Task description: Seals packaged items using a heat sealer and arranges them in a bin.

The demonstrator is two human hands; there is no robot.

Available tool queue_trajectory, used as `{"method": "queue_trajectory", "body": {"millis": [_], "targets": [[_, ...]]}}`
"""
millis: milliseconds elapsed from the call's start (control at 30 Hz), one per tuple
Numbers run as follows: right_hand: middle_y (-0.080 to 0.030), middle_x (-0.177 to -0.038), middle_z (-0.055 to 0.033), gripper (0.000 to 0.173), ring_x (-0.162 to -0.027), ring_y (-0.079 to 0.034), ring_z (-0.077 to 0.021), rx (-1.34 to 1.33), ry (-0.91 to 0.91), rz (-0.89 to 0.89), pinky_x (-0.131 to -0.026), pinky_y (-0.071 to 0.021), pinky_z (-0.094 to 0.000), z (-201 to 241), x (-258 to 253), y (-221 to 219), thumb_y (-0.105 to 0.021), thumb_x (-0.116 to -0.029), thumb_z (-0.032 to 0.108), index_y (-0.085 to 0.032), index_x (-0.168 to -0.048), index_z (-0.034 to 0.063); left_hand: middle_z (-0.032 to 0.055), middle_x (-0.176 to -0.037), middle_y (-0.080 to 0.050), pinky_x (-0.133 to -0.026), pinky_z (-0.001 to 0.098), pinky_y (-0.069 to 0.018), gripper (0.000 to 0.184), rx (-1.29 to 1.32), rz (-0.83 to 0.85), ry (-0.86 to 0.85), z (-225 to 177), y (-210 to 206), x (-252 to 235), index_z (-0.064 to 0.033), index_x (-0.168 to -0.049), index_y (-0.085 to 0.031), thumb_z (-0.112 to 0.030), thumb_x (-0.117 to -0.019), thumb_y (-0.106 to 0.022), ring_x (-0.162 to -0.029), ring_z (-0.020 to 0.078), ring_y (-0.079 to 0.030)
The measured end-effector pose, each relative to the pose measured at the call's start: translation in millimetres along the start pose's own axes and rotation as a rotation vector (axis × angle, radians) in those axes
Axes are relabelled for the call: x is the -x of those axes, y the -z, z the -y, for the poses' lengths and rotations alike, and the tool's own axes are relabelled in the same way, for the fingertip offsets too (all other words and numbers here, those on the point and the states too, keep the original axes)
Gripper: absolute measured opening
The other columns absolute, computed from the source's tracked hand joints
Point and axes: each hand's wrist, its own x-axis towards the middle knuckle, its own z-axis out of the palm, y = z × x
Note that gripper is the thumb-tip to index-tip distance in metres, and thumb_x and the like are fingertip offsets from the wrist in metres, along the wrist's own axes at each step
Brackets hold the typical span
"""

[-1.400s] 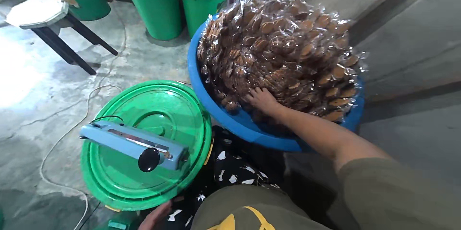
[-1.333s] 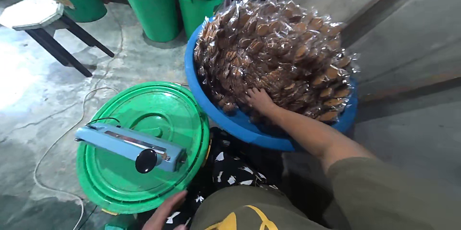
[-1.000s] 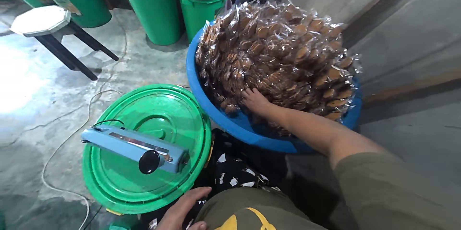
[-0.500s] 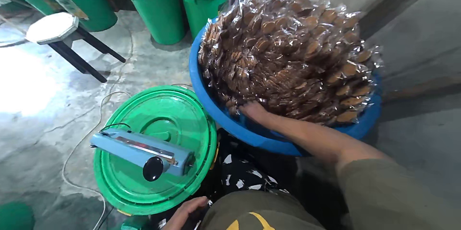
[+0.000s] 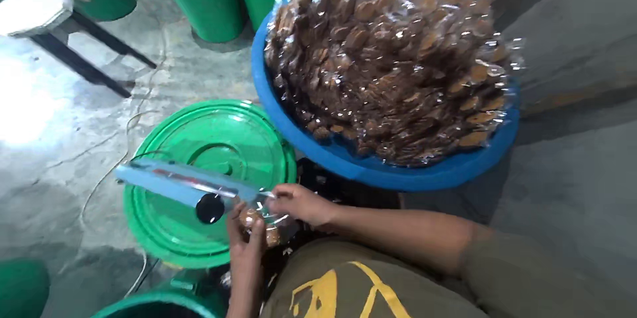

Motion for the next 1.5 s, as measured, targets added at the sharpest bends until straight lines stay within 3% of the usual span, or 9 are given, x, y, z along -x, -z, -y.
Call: {"method": "queue_trajectory", "body": {"millis": [67, 200, 367, 533, 767, 933, 1133, 1333, 1500], "targets": [[-0.054, -0.085, -0.0067, 0.021, -0.067, -0.051, -0.0080, 0.139, -0.078, -0.025, -0.063, -0.0470, -0.0246, -7.4, -16.4, -7.7, -0.049, -0.1066, 0.011, -0.057, -0.112, -0.0080, 0.0087, -0.119, -0.060, -0.072, 0.0271, -0.0588, 0.070, 0.002, 0.006, 0.065, 8.0, 9.2, 9.6, -0.0017, -0.150, -0.032, -0.019, -0.0902, -0.065, -0.088, 0.0068, -0.066], [-0.065, -0.104, -0.0210, 0.029, -0.094, -0.062, -0.0226, 0.526, 0.091, -0.070, -0.089, -0.0509, -0.0383, 4.2, -64.4, -29.1, -0.047, -0.1076, 0.013, -0.062, -0.114, -0.0117, 0.0169, -0.129, -0.055, -0.077, 0.0346, -0.0581, 0.071, 0.143, -0.153, 0.107, 9.2, 22.4, -2.6, -0.0008, -0.149, -0.030, -0.009, -0.0881, -0.066, -0.100, 0.0179, -0.064], [-0.070, -0.107, -0.0265, 0.029, -0.103, -0.069, -0.0418, 0.899, 0.359, -0.059, -0.092, -0.0532, -0.0597, -5.9, -132.8, -49.7, -0.062, -0.0938, 0.003, -0.062, -0.121, -0.0052, 0.0230, -0.139, -0.051, -0.086, 0.0399, -0.0575, 0.071, 0.160, -0.373, 0.076, 16.9, 46.7, -41.9, -0.0014, -0.152, -0.029, -0.006, -0.0917, -0.066, -0.112, 0.0264, -0.062], [-0.067, -0.114, -0.0269, 0.040, -0.101, -0.067, -0.0357, 0.860, 0.202, 0.023, -0.093, -0.0519, -0.0491, 57.9, -150.5, -57.5, -0.043, -0.1111, 0.022, -0.051, -0.141, -0.0040, 0.0265, -0.148, -0.042, -0.093, 0.0448, -0.0556, 0.073, 0.201, -0.398, 0.095, 1.8, 72.0, -67.9, -0.0042, -0.157, -0.022, -0.009, -0.0968, -0.062, -0.121, 0.0318, -0.058], [-0.034, -0.160, -0.0271, 0.081, -0.143, -0.041, -0.0451, 1.553, 0.086, 0.310, -0.110, -0.0394, -0.0617, 75.0, -93.1, -102.2, -0.060, -0.1023, 0.039, -0.018, -0.164, 0.0076, 0.0291, -0.147, -0.041, -0.097, 0.0469, -0.0541, 0.073, 0.097, -0.387, 0.106, 6.4, 106.8, -94.4, -0.0073, -0.159, -0.024, -0.017, -0.0979, -0.064, -0.121, 0.0357, -0.058], [-0.056, -0.144, -0.0256, 0.061, -0.124, -0.062, -0.0396, 1.424, 0.487, 0.052, -0.093, -0.0556, -0.0504, 24.7, -93.8, -94.7, -0.058, -0.0983, 0.032, -0.047, -0.154, 0.0091, 0.0245, -0.137, -0.052, -0.086, 0.0439, -0.0578, 0.061, 0.102, -0.440, 0.058, 9.5, 123.1, -74.0, -0.0070, -0.159, -0.025, -0.018, -0.1046, -0.052, -0.107, 0.0285, -0.065], [-0.053, -0.146, -0.0266, 0.059, -0.128, -0.059, -0.0400, 1.303, 0.530, 0.067, -0.095, -0.0540, -0.0506, 21.0, -96.5, -78.4, -0.062, -0.0978, 0.029, -0.050, -0.151, 0.0068, -0.0013, -0.101, -0.055, -0.062, 0.0245, -0.0583, 0.043, 0.355, -0.606, -0.053, -14.8, 108.1, -76.2, -0.0075, -0.150, -0.020, -0.015, -0.1095, -0.030, -0.071, 0.0050, -0.064], [-0.051, -0.148, -0.0266, 0.058, -0.130, -0.057, -0.0404, 1.267, 0.513, 0.108, -0.098, -0.0520, -0.0505, 24.4, -97.0, -75.0, -0.060, -0.0999, 0.030, -0.049, -0.152, 0.0076, -0.0123, -0.065, -0.055, -0.045, 0.0155, -0.0420, 0.040, 0.280, -0.253, 0.191, -10.5, 101.5, -101.9, -0.0207, -0.095, -0.052, -0.041, -0.1106, -0.022, -0.052, -0.0020, -0.050], [-0.058, -0.145, -0.0193, 0.039, -0.135, -0.055, -0.0368, 1.272, 0.952, -0.041, -0.106, -0.0487, -0.0496, 16.6, -89.3, -78.3, -0.073, -0.0917, 0.027, -0.072, -0.124, 0.0048, 0.0072, -0.101, -0.060, -0.079, 0.0213, -0.0515, 0.044, -0.222, -0.322, -0.015, -16.3, 95.9, -89.2, 0.0096, -0.131, -0.049, -0.027, -0.1054, -0.051, -0.082, -0.0008, -0.057]]}}
